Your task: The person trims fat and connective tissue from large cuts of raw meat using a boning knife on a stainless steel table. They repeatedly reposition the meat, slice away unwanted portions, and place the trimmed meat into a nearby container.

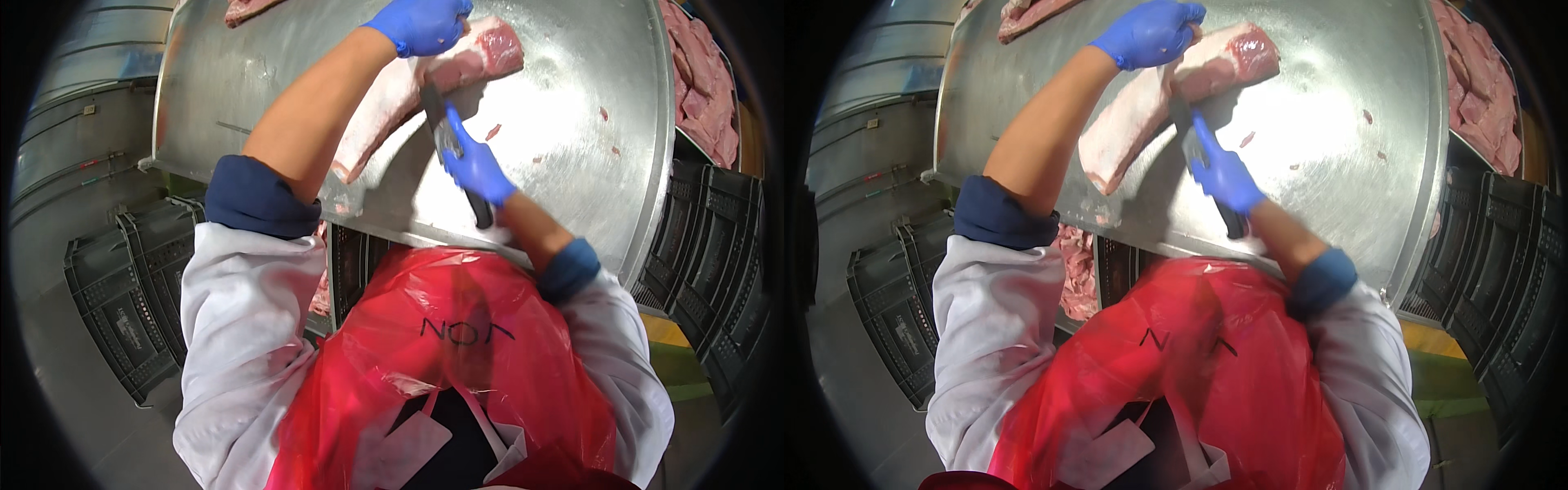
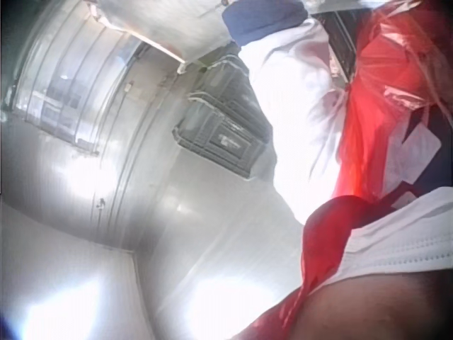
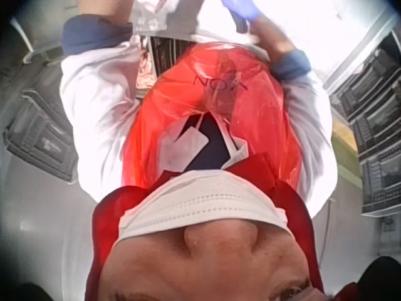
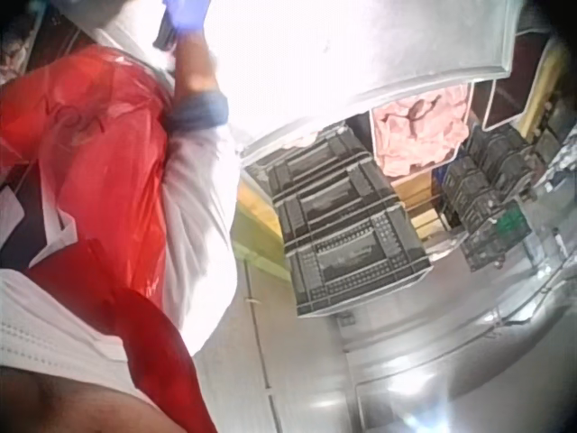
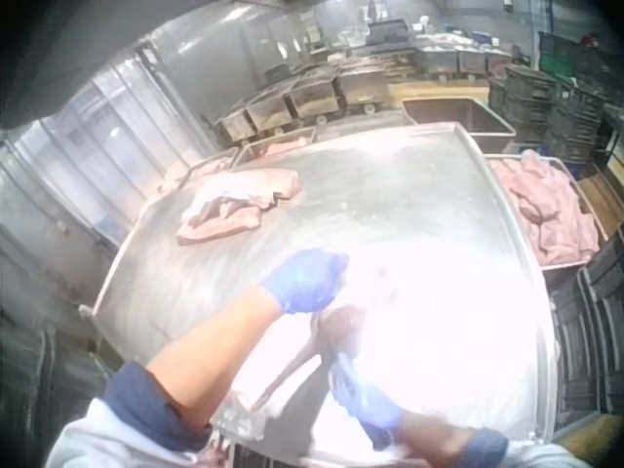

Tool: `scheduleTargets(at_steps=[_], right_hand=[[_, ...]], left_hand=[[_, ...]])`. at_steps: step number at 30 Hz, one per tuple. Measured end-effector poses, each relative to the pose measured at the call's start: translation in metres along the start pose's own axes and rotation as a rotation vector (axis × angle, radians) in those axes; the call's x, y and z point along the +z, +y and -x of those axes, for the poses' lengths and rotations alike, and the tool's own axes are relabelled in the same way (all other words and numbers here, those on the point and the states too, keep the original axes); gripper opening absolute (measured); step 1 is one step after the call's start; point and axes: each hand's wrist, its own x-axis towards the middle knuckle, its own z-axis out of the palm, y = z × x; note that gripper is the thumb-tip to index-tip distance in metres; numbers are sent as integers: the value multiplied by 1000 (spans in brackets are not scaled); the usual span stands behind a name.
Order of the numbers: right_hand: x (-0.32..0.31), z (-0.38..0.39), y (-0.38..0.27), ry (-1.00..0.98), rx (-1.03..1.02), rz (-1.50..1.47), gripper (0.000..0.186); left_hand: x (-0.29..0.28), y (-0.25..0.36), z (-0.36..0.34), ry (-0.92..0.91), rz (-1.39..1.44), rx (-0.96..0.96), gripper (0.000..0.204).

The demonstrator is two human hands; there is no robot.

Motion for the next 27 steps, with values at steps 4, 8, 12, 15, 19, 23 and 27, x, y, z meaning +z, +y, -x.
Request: scheduleTargets(at_steps=[4,8,12,15,19,23,27], right_hand=[[-17,-105,-48,169,24,-4,76],[42,-38,15,138,-48,89,80],[40,-64,16,171,-20,-19,63],[40,-87,-40,160,189,-22,43],[72,-45,0,141,-16,-109,62],[61,-96,-24,119,125,63,77],[95,-42,-47,45,92,447,77]], left_hand=[[20,14,15,464,271,-91,19],[61,50,39,900,717,-399,15],[66,106,35,1045,944,-300,7],[70,101,34,1208,972,-342,4],[59,108,40,1399,959,-321,8],[53,113,42,1394,923,-201,8],[35,104,48,1428,1038,-202,8]])
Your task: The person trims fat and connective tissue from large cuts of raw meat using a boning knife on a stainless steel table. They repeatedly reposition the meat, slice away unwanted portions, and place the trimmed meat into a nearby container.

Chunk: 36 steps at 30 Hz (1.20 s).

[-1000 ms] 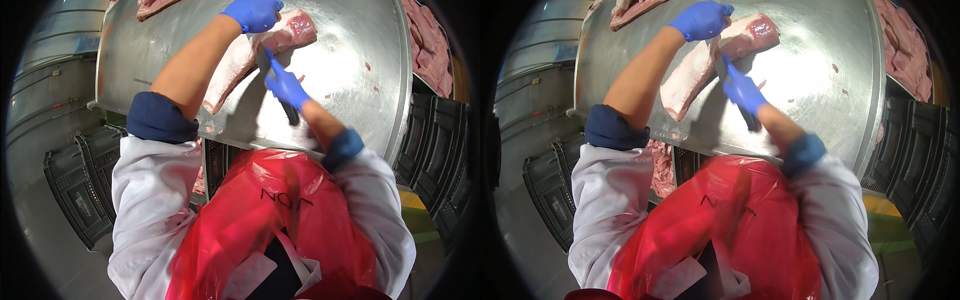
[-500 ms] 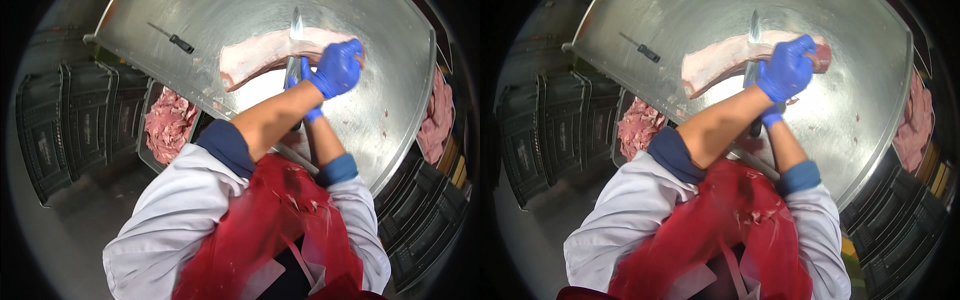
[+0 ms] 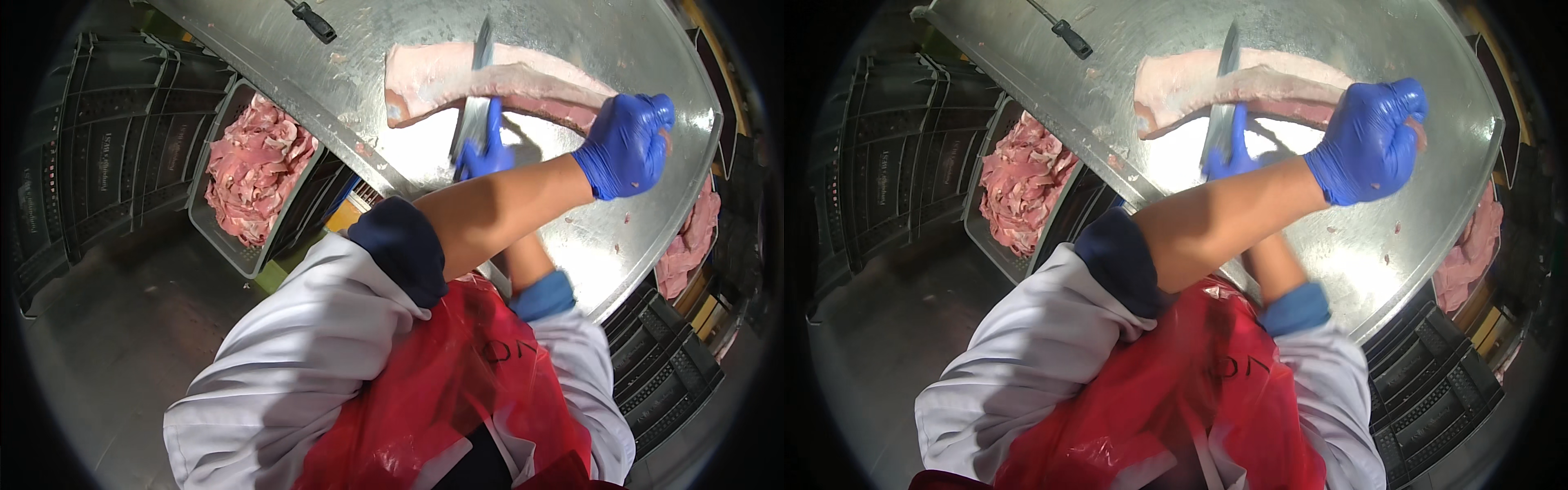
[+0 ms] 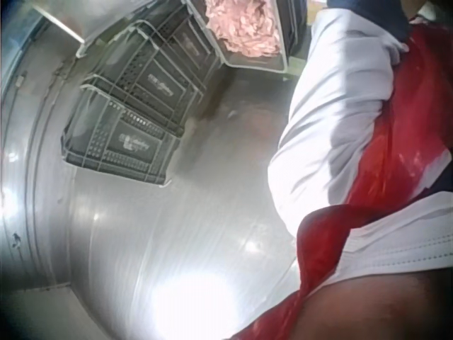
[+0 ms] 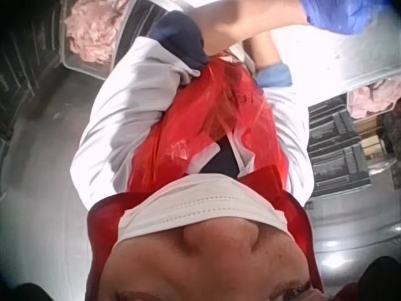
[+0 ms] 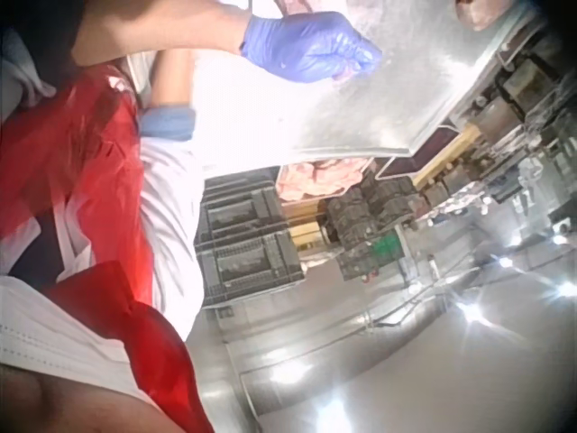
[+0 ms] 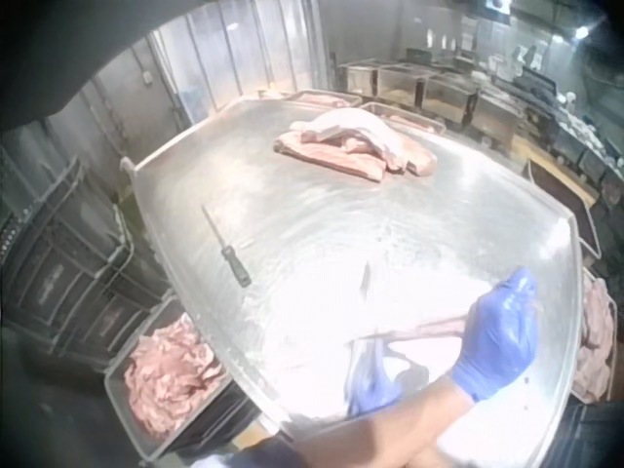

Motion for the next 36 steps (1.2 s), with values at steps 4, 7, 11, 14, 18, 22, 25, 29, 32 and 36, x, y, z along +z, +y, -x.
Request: scheduleTargets(at_steps=[4,7,11,14,18,22,25,29,32,36], right_hand=[[26,0,16,0,-11,-230,78],[13,-75,-4,40,33,-315,51],[63,6,6,-46,10,-446,80],[61,-44,16,-18,-130,-194,82],[74,-25,-17,20,-43,-113,64],[95,-8,4,51,-118,-305,52],[77,-46,-21,-49,45,-403,61],[112,9,-14,-6,-24,-413,77],[90,-29,-28,-55,-55,-427,49],[109,7,-52,-58,51,-217,55]], left_hand=[[-1,21,-1,42,-10,70,8],[11,27,-1,18,0,100,9],[0,39,-13,112,15,107,7],[5,54,-18,154,32,166,5],[-1,56,-28,173,49,171,3],[1,75,-29,175,52,175,4],[13,85,-25,142,122,149,3],[6,89,-33,125,123,112,4],[18,98,-24,48,111,85,4],[19,103,-29,62,77,146,5]])
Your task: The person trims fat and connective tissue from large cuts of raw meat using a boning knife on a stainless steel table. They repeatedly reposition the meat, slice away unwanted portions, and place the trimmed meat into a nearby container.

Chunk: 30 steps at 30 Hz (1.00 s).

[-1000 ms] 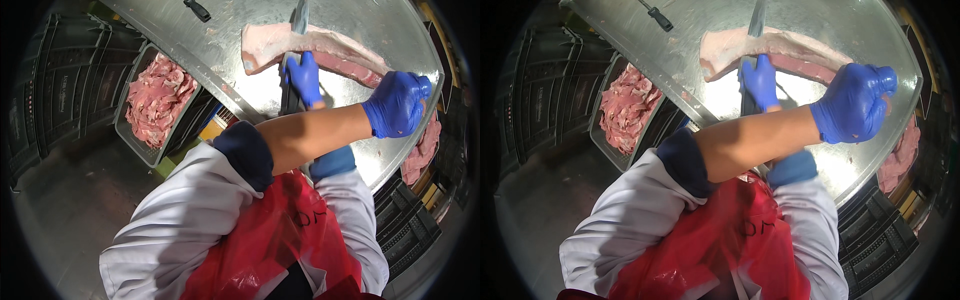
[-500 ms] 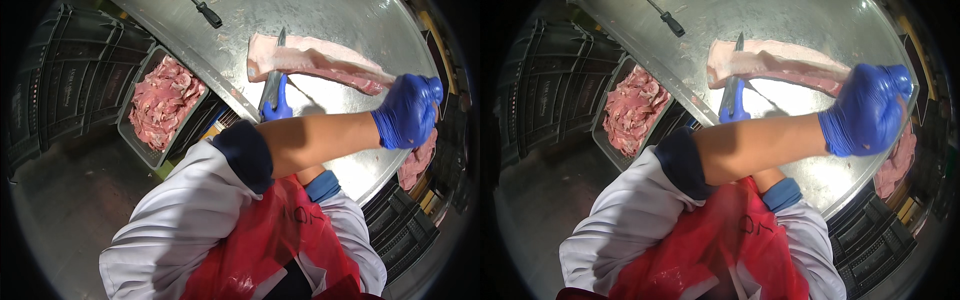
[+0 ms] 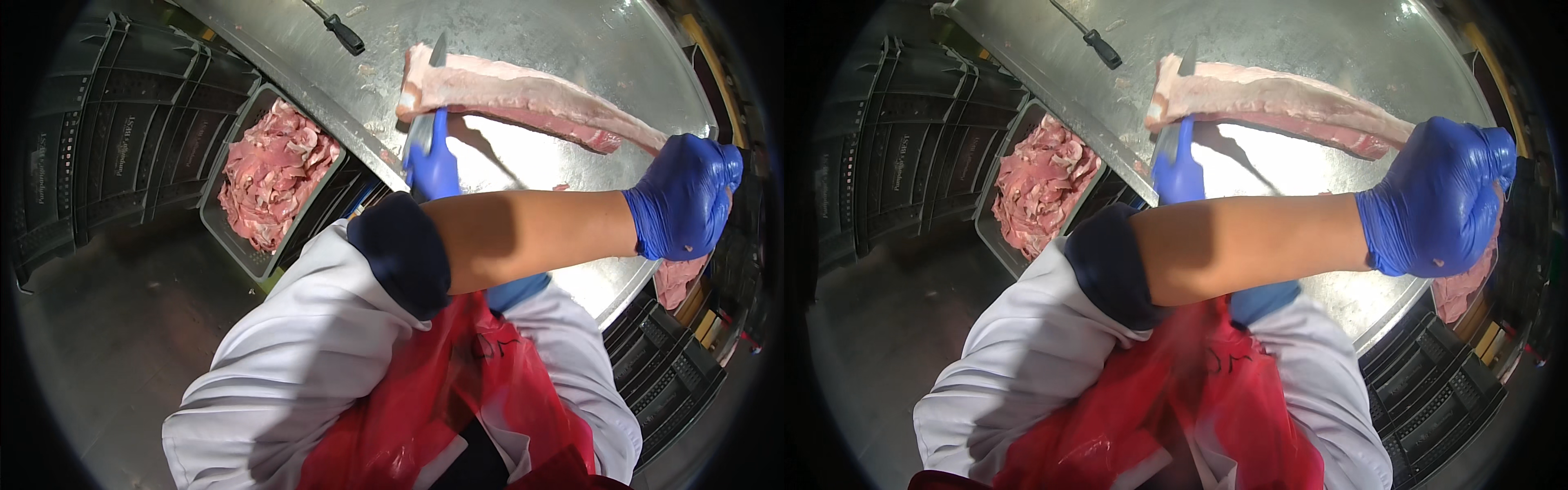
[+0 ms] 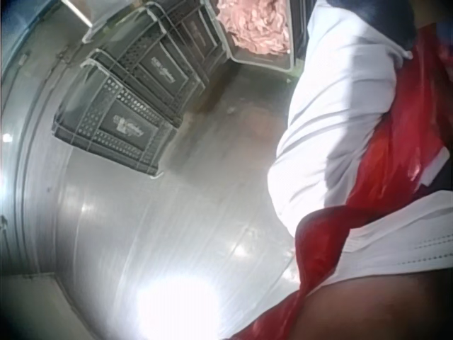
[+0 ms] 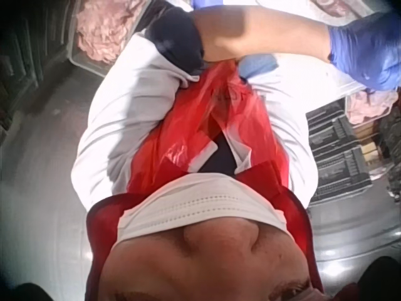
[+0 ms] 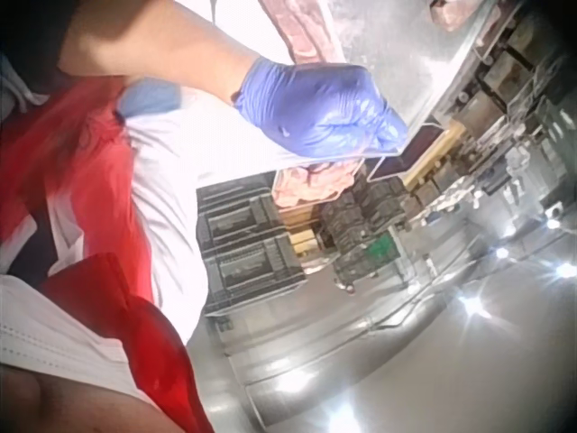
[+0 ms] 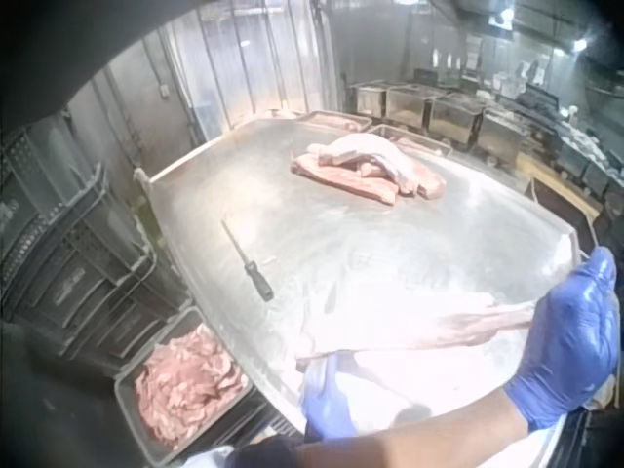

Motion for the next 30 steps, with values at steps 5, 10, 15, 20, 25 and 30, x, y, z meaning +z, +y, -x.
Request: scheduleTargets(at_steps=[5,10,15,20,25,30], right_hand=[[-11,-36,8,-120,-66,-424,43],[53,-2,12,144,-312,-835,49],[-46,-30,-70,-344,-66,-704,89],[-34,-16,-27,-223,-280,-474,86],[-135,-1,47,29,-222,-750,81],[-281,15,81,467,-71,-229,67]], left_hand=[[22,25,14,21,161,13,10],[45,44,3,-204,148,1,14],[112,54,14,-479,99,60,8],[230,102,61,-908,170,192,13],[188,114,99,-1410,365,-47,58],[-27,-96,55,-992,-350,-20,47]])
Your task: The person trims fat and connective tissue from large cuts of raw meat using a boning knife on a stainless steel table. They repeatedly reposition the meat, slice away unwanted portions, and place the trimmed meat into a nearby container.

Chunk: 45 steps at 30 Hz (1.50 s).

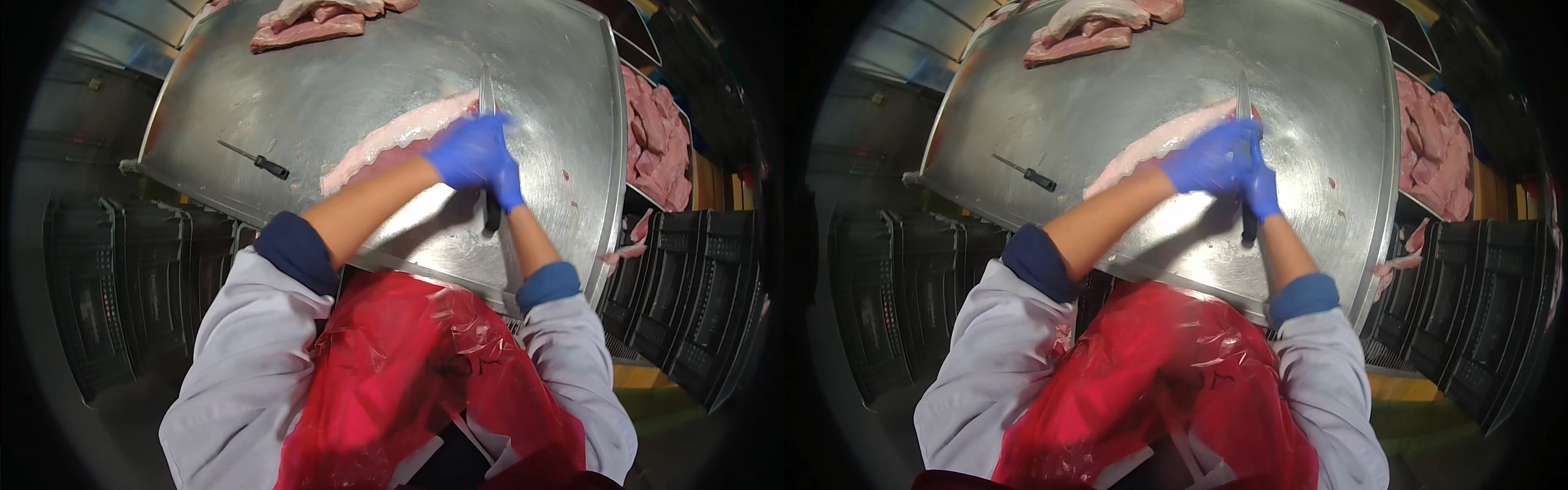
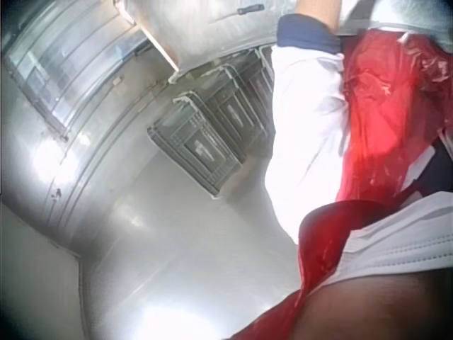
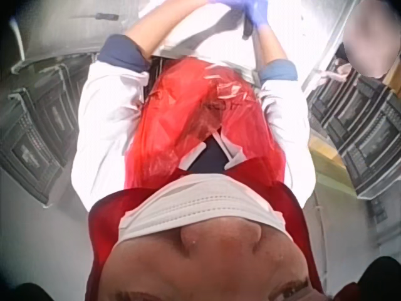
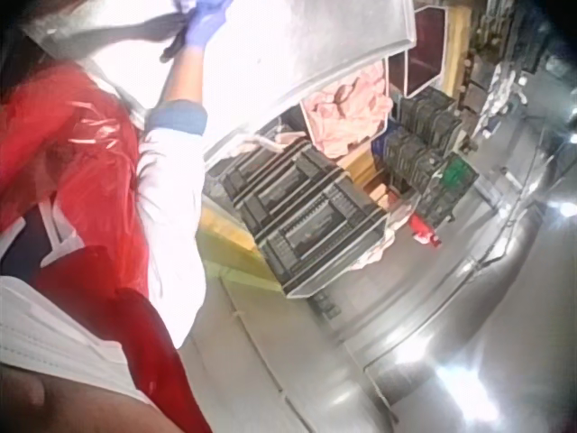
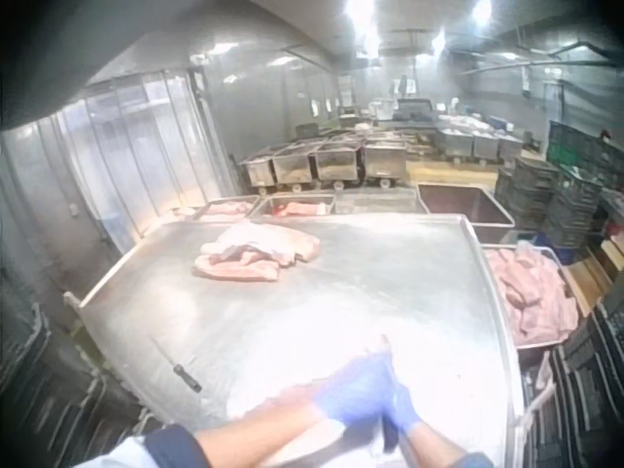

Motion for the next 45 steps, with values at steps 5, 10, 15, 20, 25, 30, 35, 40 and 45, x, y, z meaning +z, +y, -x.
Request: scheduleTargets(at_steps=[5,10,15,20,25,30,35,40,45], right_hand=[[-1,-93,-2,168,-80,632,73],[43,6,23,84,-23,469,76],[33,-35,9,103,2,468,80],[28,127,77,-155,-119,297,82],[-50,90,32,188,39,-130,80],[-51,6,20,266,-43,-298,81],[-15,-49,31,203,-133,-172,80],[-8,-114,7,-67,-47,139,74],[-24,-63,31,-291,-98,100,72]], left_hand=[[-50,-135,69,-149,-579,-539,34],[-42,-174,97,-82,-536,-423,32],[-40,-174,88,-106,-483,-390,31],[-40,-186,92,-28,-501,-444,29],[-31,-171,10,-21,-463,-430,30],[21,-199,-55,-248,-521,-665,33],[9,-222,-46,-164,-346,-797,30],[11,-211,-39,-43,-106,-806,22],[3,-212,-20,22,-106,-848,21]])
